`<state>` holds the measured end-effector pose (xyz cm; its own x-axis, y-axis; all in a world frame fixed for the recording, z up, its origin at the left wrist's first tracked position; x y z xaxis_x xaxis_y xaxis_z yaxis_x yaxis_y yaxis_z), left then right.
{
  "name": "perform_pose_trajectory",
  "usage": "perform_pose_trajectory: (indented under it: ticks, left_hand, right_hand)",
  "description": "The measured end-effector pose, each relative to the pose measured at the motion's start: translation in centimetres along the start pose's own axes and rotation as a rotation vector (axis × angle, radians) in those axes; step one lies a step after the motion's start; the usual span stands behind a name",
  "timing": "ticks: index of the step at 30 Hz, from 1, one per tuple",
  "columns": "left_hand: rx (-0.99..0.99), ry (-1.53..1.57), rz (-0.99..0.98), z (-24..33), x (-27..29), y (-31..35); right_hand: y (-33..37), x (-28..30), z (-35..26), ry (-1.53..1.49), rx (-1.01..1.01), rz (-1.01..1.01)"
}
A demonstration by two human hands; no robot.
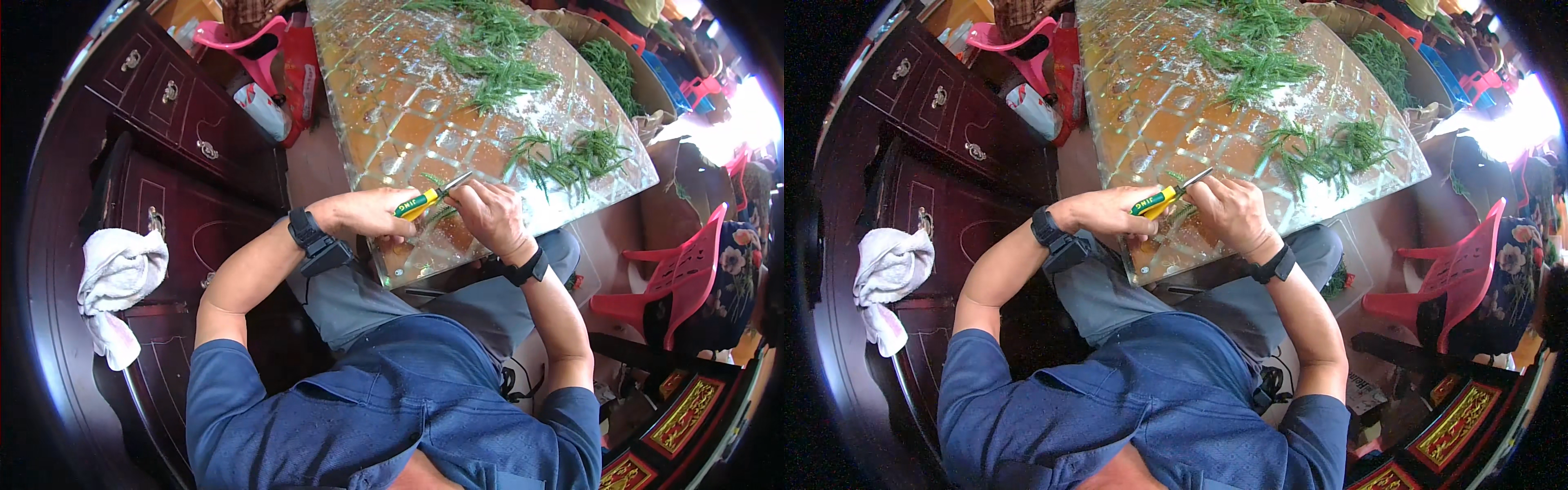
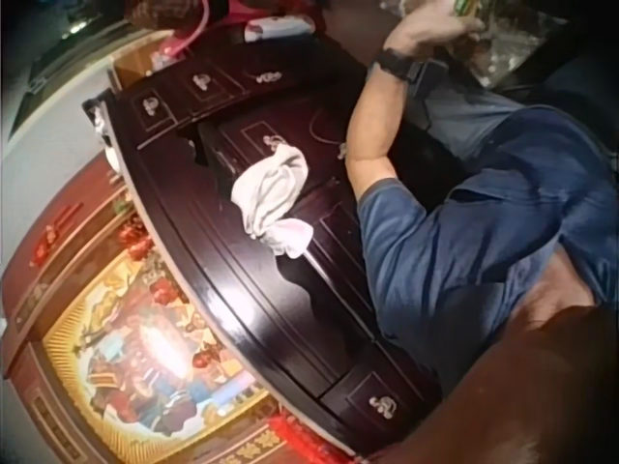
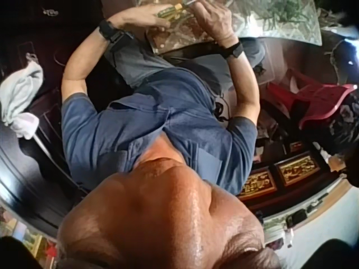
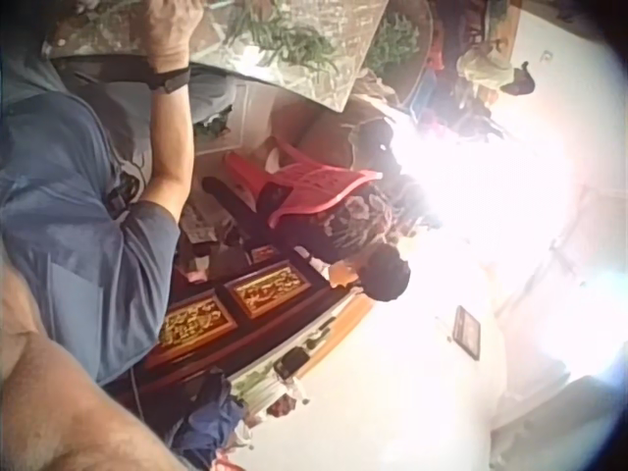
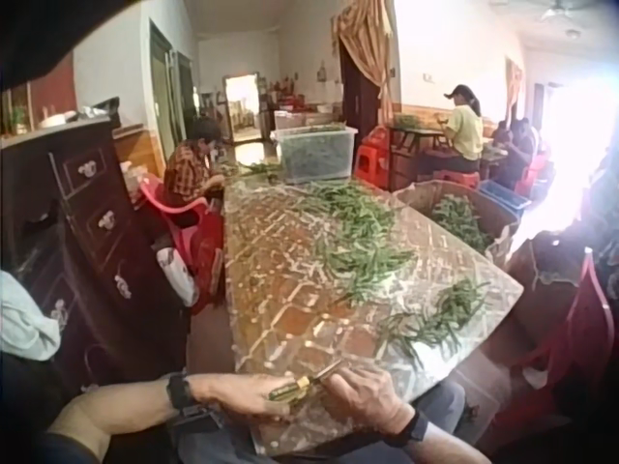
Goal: Trimming and sorting green herbs on a plastic-covered table using scissors.
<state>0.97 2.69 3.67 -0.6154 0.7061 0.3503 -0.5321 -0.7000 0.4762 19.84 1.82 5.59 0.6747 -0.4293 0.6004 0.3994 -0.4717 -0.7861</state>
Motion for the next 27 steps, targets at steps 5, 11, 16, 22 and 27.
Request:
perform_pose_trajectory:
  ticks: [5, 11, 16, 22, 27]
  left_hand:
    - [-0.270, -0.174, 0.059, 0.6, 0.0, -0.2]
    - [-0.369, -0.290, 0.122, 0.3, -0.5, -1.8]
    - [-0.356, -0.324, 0.201, 0.9, -0.4, -2.8]
    - [-0.269, -0.341, 0.287, 1.9, -0.9, -4.8]
    - [-0.328, -0.320, 0.301, 1.3, -1.3, -7.3]
  right_hand:
    - [0.1, -0.1, 0.5, -0.043, -0.035, 0.025]
    - [0.6, -0.2, 1.6, -0.020, -0.152, 0.031]
    - [1.0, -0.8, 3.0, -0.041, -0.284, -0.008]
    - [1.3, -0.2, 4.2, -0.075, -0.416, 0.082]
    - [2.4, -0.3, 5.8, -0.043, -0.514, 0.106]
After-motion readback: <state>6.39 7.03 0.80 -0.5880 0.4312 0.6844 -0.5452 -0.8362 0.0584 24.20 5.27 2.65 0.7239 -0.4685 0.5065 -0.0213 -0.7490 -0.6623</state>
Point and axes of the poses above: each hand's wrist, its own y-axis away from the middle knuckle, its own x-axis out of the back of the hand, z = x × y, the point moved 5 cm from there along -y, towards the middle knuckle, and after that the axes turned 12 degrees about z, right-handed, at the moved point
